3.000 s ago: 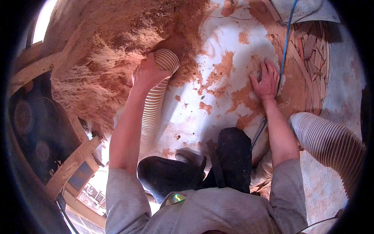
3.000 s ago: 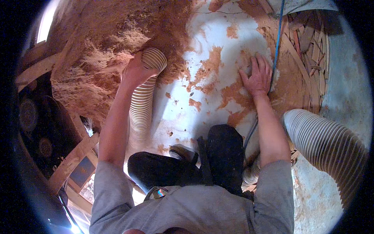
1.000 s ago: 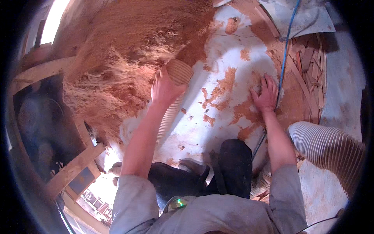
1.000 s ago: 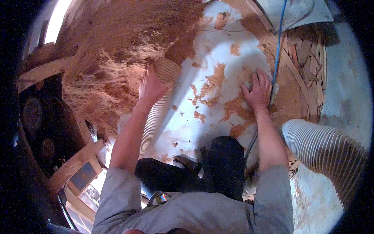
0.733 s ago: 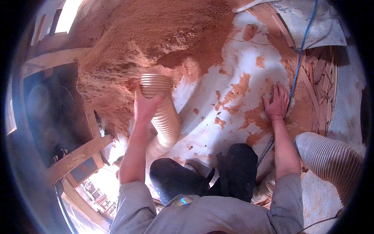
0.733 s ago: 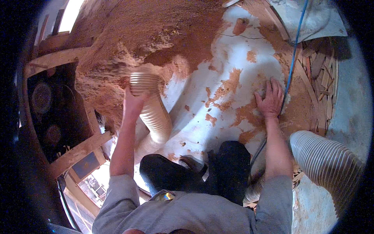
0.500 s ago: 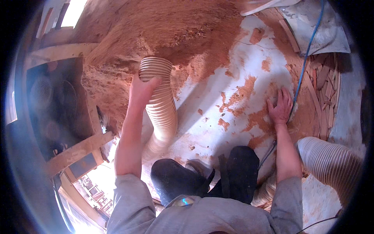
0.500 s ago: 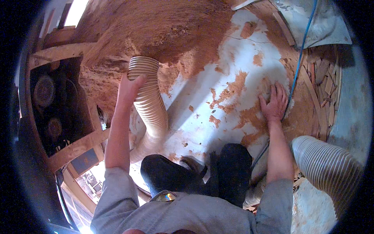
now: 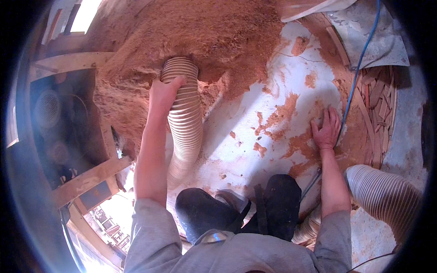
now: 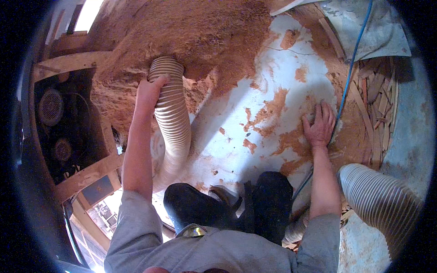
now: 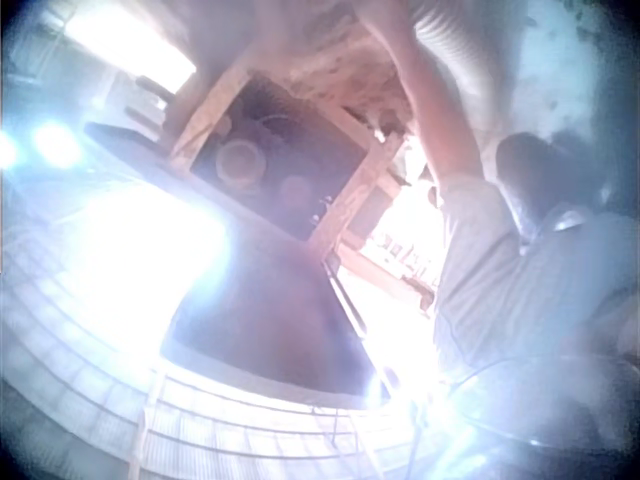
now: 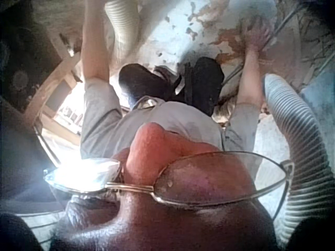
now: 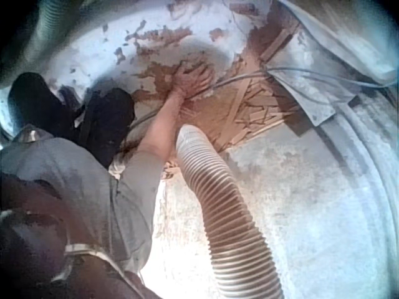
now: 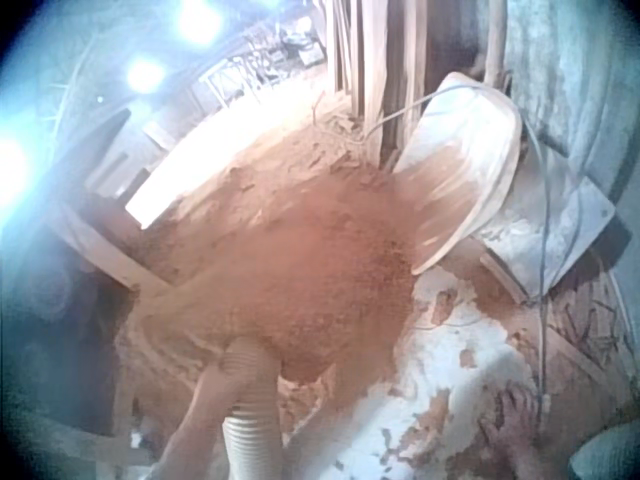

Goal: The person kneels on the floor and uses a flexible vacuum hose to remove sawdust and debris from the floor surface. The person moves the hose nozzle across the floor to clear the area.

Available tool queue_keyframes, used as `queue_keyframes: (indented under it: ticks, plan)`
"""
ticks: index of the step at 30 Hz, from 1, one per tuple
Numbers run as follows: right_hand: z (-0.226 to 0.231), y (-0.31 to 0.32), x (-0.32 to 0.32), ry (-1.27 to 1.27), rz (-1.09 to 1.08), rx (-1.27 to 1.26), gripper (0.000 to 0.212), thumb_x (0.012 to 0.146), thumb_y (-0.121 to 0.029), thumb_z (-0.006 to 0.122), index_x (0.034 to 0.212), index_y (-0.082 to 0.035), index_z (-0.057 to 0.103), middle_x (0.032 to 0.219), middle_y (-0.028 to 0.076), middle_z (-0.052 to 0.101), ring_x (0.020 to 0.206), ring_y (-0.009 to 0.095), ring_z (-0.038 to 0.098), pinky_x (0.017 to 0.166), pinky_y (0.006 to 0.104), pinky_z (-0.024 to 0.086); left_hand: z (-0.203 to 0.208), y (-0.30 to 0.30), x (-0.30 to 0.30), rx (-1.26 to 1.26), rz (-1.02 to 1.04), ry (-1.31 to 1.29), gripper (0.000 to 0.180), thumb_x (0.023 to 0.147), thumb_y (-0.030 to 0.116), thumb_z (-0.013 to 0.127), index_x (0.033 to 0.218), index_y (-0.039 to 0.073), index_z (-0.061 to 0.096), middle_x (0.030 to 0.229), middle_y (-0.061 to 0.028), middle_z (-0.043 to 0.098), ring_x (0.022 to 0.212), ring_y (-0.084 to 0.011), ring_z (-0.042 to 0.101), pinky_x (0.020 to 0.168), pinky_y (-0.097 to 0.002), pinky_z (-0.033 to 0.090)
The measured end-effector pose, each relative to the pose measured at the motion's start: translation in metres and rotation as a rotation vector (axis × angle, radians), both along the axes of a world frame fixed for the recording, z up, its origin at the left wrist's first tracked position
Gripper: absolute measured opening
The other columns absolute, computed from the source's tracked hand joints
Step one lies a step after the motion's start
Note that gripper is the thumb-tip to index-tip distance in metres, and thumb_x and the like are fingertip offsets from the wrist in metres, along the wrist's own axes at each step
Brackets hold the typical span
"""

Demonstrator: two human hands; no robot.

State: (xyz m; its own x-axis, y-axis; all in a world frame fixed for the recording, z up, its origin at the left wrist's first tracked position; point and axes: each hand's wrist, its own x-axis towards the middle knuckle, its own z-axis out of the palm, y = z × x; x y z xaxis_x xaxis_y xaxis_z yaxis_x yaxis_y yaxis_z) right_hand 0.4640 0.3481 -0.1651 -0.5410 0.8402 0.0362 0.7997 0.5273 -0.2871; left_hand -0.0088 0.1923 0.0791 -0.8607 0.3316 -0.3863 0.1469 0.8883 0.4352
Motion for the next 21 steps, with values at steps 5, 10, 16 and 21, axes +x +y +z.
queue_keyframes:
  ticks: [5, 10, 16, 21]
  plan:
    - [-0.001, 0.000, 0.000, 0.013, 0.018, 0.018, 0.069, 0.082, -0.042, 0.075, 0.135, -0.003, 0.056, 0.153, 0.014, 0.044, 0.142, 0.035, 0.038, 0.118, 0.0508, 0.029, -0.029, -0.002, -0.007, -0.162, -0.103, 0.186, 0.089, 0.068, 0.046, 0.080, 0.131, -0.011, 0.052, 0.121, -0.0279, 0.067, 0.114, -0.0364, 0.067, 0.099, -0.0440, 0.050]
    - [0.000, 0.000, 0.003, 0.012, 0.017, 0.028, 0.068, 0.082, -0.042, 0.075, 0.135, -0.003, 0.055, 0.153, 0.013, 0.044, 0.143, 0.035, 0.038, 0.118, 0.0507, 0.029, -0.017, -0.032, 0.031, -0.192, -0.146, 0.082, 0.094, 0.069, 0.044, 0.078, 0.140, -0.006, 0.043, 0.123, -0.0279, 0.066, 0.117, -0.0373, 0.065, 0.101, -0.0434, 0.050]
    - [-0.002, -0.001, 0.000, 0.004, 0.004, -0.003, 0.068, 0.082, -0.044, 0.075, 0.135, -0.006, 0.056, 0.153, 0.012, 0.044, 0.143, 0.035, 0.037, 0.118, 0.0501, 0.029, -0.068, -0.037, 0.020, -0.250, -0.302, 0.002, 0.086, 0.070, 0.045, 0.079, 0.134, -0.007, 0.053, 0.116, -0.0261, 0.070, 0.109, -0.0355, 0.069, 0.097, -0.0431, 0.052]
    - [0.001, 0.000, -0.002, 0.003, -0.005, -0.004, 0.069, 0.081, -0.044, 0.076, 0.135, -0.007, 0.057, 0.153, 0.011, 0.044, 0.143, 0.033, 0.037, 0.119, 0.0492, 0.028, -0.060, 0.009, 0.043, -0.438, -0.313, -0.047, 0.086, 0.069, 0.051, 0.076, 0.132, -0.004, 0.057, 0.121, -0.0276, 0.068, 0.116, -0.0397, 0.065, 0.102, -0.0439, 0.049]
